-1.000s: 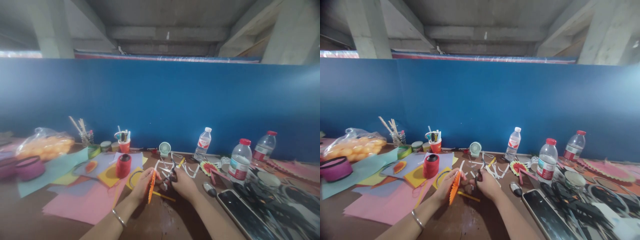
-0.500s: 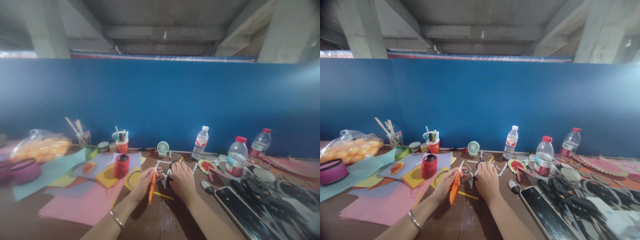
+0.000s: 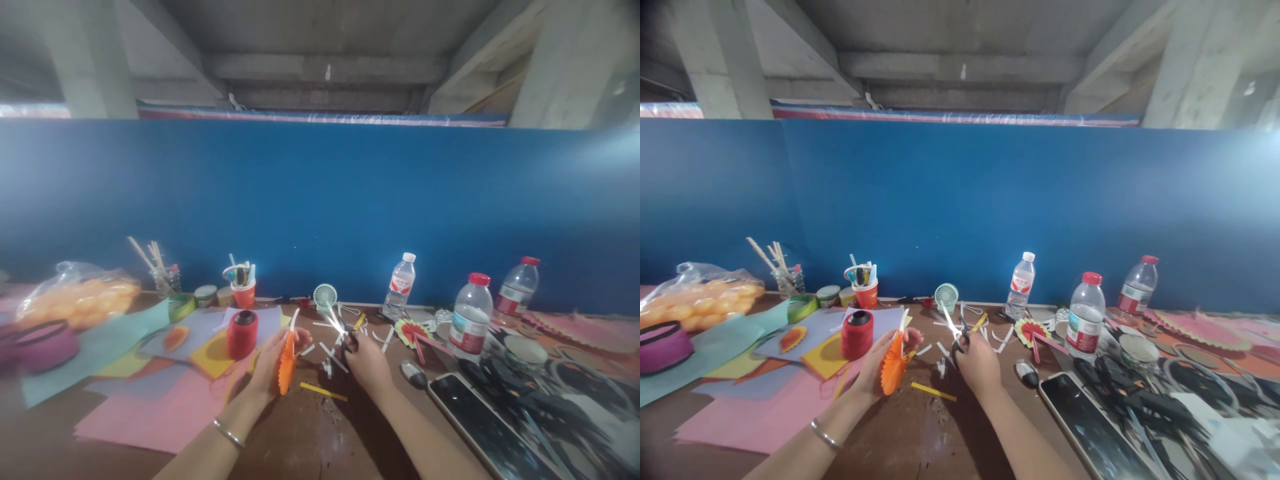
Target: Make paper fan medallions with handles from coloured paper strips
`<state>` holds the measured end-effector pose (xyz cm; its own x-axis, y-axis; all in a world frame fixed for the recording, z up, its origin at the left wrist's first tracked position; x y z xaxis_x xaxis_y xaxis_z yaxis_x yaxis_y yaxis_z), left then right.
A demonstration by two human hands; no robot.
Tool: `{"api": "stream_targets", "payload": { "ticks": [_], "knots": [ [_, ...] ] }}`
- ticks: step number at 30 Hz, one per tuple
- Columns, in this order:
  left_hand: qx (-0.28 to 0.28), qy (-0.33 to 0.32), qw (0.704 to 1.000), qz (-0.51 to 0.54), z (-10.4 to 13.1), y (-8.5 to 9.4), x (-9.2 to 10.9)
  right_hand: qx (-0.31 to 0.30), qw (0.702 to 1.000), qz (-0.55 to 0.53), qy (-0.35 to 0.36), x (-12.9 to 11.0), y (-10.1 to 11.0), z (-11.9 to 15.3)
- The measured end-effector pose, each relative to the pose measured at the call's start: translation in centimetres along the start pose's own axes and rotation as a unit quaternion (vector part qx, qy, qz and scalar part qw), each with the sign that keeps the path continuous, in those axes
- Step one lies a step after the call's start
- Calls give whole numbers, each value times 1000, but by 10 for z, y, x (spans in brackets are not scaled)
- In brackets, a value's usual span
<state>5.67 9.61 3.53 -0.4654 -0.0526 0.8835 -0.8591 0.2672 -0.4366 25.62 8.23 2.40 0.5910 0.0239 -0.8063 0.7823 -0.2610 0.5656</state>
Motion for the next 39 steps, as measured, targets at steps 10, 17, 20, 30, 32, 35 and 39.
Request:
{"api": "stream_targets", "payload": {
  "ticks": [10, 17, 20, 30, 32, 35, 39],
  "knots": [
    [-117, 11, 993, 5, 19, -43, -1, -133, 965, -218, -59, -7, -57, 11],
    [-117, 46, 992, 7, 19, -40, -9, -52, 984, -164, -39, 3, -33, -6],
    [-109, 29, 993, -14, 17, -36, -5, -72, 994, -75, -25, 11, -30, -10],
    [-125, -21, 992, -22, 12, -33, 0, -66, 981, 184, -12, 20, -37, -4],
    [-124, -15, 992, -16, 13, -34, 1, -50, 979, 195, 1, 17, -34, -4],
    [-126, -9, 992, -14, 14, -37, 2, -29, 982, 186, 27, 11, -29, -4],
    [-129, 1, 992, -16, 15, -36, 1, -74, 986, 131, 74, 4, -28, -4]
  ]
}}
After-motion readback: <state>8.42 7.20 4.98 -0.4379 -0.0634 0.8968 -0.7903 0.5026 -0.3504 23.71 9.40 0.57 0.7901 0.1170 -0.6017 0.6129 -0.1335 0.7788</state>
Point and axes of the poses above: each hand's wrist, its own z-axis away from the middle knuckle, its own y-axis out of the back of the hand, x = y × z, the point moved 8 cm from there along -z, towards the middle knuckle, and after that the axes turned 7 degrees about z, right-handed, at the moved point
